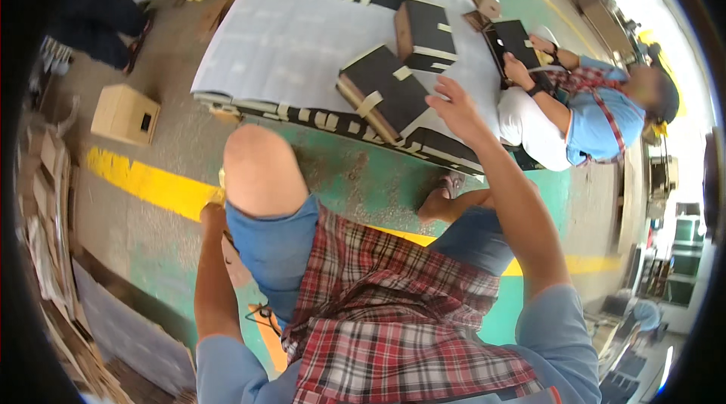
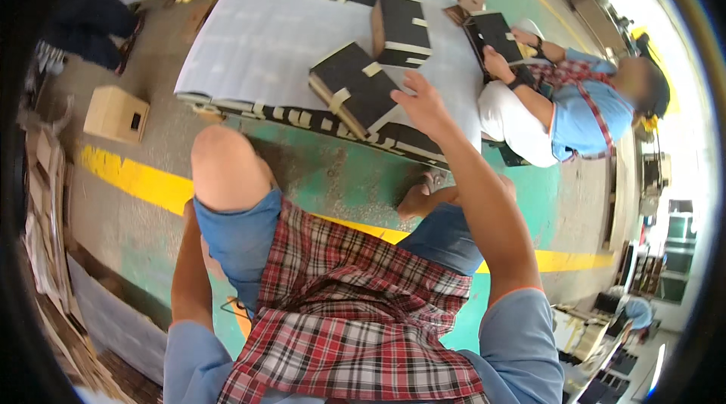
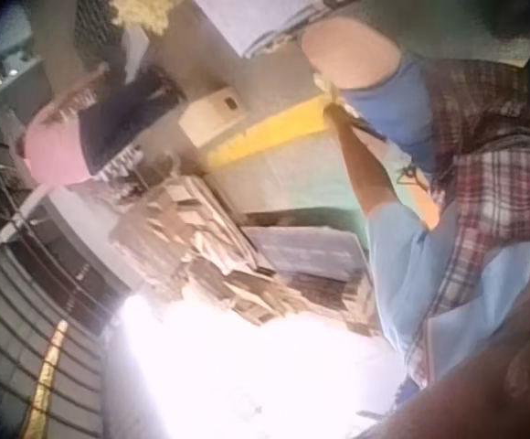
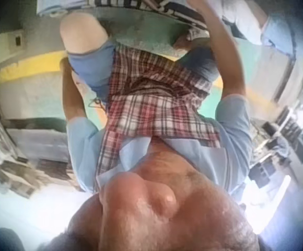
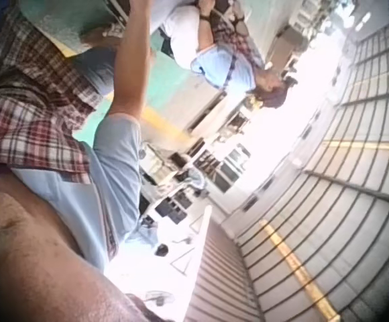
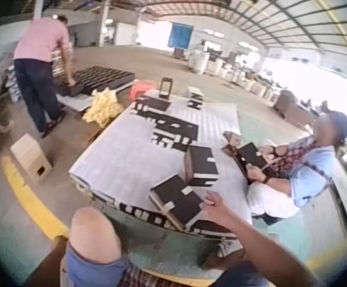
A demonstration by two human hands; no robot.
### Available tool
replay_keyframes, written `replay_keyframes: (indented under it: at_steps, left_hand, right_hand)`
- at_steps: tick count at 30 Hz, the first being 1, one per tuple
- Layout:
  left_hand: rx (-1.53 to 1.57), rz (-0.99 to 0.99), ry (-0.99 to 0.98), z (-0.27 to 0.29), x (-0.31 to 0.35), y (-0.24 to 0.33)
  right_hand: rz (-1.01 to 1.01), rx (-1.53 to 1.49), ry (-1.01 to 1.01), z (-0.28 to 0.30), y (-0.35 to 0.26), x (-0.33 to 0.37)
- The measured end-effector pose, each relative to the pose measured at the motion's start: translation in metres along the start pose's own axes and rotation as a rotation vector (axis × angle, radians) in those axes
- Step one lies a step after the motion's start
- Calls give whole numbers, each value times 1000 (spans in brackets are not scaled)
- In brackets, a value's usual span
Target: Manually assemble and tape wooden or cardboard boxes in a factory setting.
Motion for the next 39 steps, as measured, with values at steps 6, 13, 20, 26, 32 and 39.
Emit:
replay_keyframes:
  at_steps: [6,13,20,26,32,39]
  left_hand:
    - [57,-187,200,65,-28,232]
    - [500,-622,-200,24,-8,521]
    - [561,-76,-337,-204,62,548]
    - [415,155,-179,-203,71,538]
    - [792,103,-383,-181,13,483]
    - [788,-46,-629,-152,20,486]
  right_hand:
    - [-116,87,191,-4,48,-24]
    - [-153,166,107,-31,5,-27]
    - [-151,244,107,-20,1,1]
    - [100,123,143,-45,-18,54]
    - [592,86,184,-80,-48,95]
    - [482,186,-182,-52,-67,97]
Point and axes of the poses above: each hand's wrist, its own x-axis away from the middle knuckle, its own z-axis out of the back of the hand, y = z × x, the point moved 1 cm from there along -x, towards the middle knuckle, and after that the axes turned 12 degrees about x, right-handed, at the moved point
